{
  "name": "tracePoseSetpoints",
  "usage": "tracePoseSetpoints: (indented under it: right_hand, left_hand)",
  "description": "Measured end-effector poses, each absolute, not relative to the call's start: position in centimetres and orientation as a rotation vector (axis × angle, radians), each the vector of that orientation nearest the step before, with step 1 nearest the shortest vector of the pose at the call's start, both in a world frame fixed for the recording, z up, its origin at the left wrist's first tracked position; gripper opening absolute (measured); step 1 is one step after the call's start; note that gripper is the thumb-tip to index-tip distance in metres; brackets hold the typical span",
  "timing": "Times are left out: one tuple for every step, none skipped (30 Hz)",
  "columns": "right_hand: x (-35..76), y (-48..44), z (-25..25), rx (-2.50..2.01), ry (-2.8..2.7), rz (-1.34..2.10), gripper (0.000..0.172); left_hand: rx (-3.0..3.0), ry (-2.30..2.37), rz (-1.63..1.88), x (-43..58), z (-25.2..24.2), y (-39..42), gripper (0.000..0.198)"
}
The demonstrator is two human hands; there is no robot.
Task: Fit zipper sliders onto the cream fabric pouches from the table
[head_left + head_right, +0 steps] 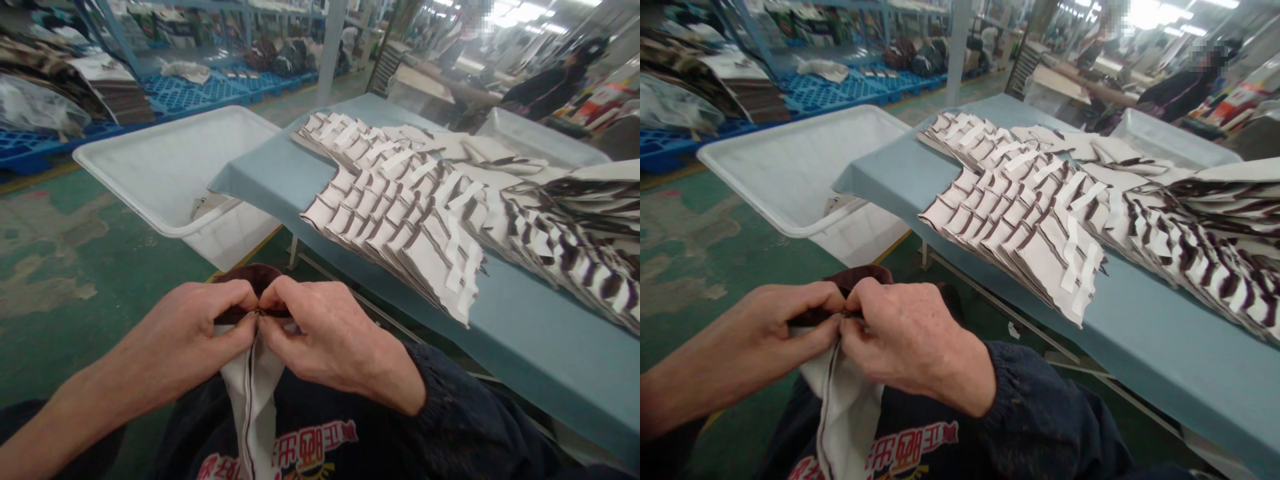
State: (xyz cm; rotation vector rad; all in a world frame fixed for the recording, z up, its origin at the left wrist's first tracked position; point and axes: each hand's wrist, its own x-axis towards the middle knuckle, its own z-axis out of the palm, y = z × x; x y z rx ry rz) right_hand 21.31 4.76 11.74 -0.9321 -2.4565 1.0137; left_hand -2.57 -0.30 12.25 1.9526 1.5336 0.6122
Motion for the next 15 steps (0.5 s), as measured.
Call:
tracePoseSetpoints:
  right_hand:
    - [21.2,5.0,11.6,-0.962,-2.392,1.096,0.017]
    - [21.1,5.2,11.5,-0.983,-2.338,1.198,0.025]
    - [21.1,5.5,11.4,-0.996,-2.302,1.307,0.030]
    - [21.0,5.7,11.3,-1.003,-2.284,1.409,0.031]
    - [20.9,5.9,11.2,-1.005,-2.281,1.496,0.032]
    - [20.7,6.0,11.1,-1.003,-2.286,1.561,0.034]
    - [20.6,6.0,11.0,-1.004,-2.290,1.594,0.036]
    - [20.4,5.9,11.0,-1.010,-2.291,1.601,0.039]
    - [20.1,5.6,11.1,-1.025,-2.287,1.592,0.042]
    - [19.9,5.3,11.1,-1.050,-2.279,1.574,0.044]
    - [19.6,4.9,11.3,-1.086,-2.270,1.550,0.046]
    - [19.2,4.6,11.4,-1.127,-2.263,1.526,0.047]
    - [18.9,4.2,11.5,-1.163,-2.266,1.505,0.048]
    - [18.4,3.8,11.6,-1.192,-2.278,1.481,0.049]
    - [18.0,3.5,11.6,-1.217,-2.301,1.451,0.049]
  left_hand:
    - [1.911,1.538,0.628,-2.8,12.2,-0.4,0.032]
    - [1.861,1.529,0.633,-3.0,12.1,-0.4,0.033]
    - [1.811,1.510,0.629,-3.2,12.0,-0.5,0.035]
    - [1.770,1.490,0.616,-3.4,11.9,-0.6,0.038]
    - [1.742,1.475,0.604,-3.5,11.7,-0.6,0.039]
    - [1.725,1.467,0.603,-3.7,11.6,-0.7,0.040]
    - [1.718,1.462,0.609,-3.8,11.4,-0.8,0.039]
    - [1.717,1.461,0.625,-3.9,11.3,-0.9,0.038]
    - [1.719,1.467,0.640,-4.0,11.1,-1.0,0.037]
    - [1.723,1.475,0.649,-4.0,11.0,-1.2,0.036]
    - [1.729,1.486,0.659,-4.0,10.8,-1.5,0.036]
    - [1.736,1.500,0.672,-3.9,10.7,-1.7,0.035]
    - [1.743,1.516,0.688,-3.8,10.5,-1.9,0.034]
    - [1.747,1.535,0.715,-3.5,10.4,-2.1,0.032]
    - [1.746,1.561,0.755,-3.3,10.2,-2.1,0.030]
